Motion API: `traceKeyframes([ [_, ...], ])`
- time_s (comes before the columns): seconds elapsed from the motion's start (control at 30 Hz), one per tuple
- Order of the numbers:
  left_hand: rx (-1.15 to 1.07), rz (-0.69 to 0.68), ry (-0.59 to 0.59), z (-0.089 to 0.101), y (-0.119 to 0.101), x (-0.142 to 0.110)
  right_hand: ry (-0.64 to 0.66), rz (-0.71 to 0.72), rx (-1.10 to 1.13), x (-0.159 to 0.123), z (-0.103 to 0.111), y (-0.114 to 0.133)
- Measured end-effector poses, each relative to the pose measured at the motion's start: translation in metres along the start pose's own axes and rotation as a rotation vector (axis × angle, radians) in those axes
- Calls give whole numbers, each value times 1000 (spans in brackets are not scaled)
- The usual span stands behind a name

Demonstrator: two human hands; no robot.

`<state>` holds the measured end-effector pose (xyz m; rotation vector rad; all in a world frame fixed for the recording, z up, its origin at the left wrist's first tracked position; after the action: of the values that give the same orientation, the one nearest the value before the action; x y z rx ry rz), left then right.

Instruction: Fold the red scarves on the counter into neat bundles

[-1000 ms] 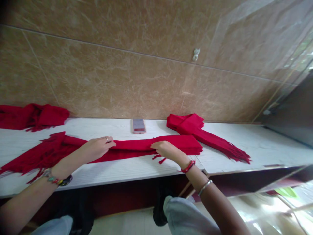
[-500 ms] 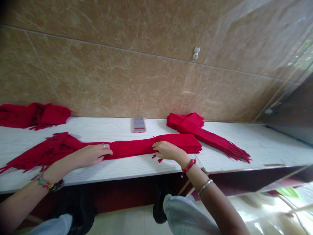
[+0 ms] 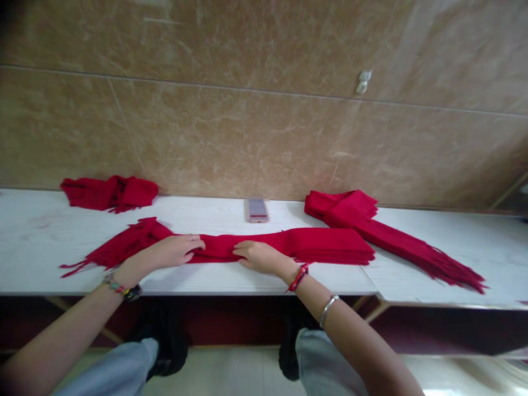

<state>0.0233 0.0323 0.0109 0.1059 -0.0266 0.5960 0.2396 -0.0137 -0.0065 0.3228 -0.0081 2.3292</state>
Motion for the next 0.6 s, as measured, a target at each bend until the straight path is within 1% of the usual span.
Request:
traceKeyframes([
  [0.1, 93, 47, 42, 1, 21, -16, -41, -10, -17, -1, -3, 0],
  [0.13, 121, 82, 43, 2, 30, -22, -50, -11, -17, -1, -4, -1],
  [0.23, 188, 209, 16, 4, 58, -44, -63, -9, -5, -3, -5, -3],
  [0.33, 216, 351, -40, 0, 82, -68, -75, -10, -23, -2, -8, -1],
  [0.43, 183, 594, -112, -6, 104, -89, -91, -5, -49, 7, -12, 7],
  [0.5, 112, 755, -148, -10, 117, -101, -103, 3, -47, 18, -13, 16],
  [0.53, 55, 803, -155, -11, 122, -106, -106, 5, -45, 25, -13, 22],
  [0.6, -57, 840, -177, -12, 132, -113, -100, 9, -49, 41, -15, 33],
])
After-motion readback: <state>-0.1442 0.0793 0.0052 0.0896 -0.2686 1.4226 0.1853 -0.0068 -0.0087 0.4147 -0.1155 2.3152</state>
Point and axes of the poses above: each hand's wrist, its own x-axis towards the middle knuckle, its own z-axis out of the back of the hand, y = z × x, the point moved 3 cm from there along x, towards the middle knuckle, and after that the axes turned 5 degrees about -z, right-handed, at the moved point
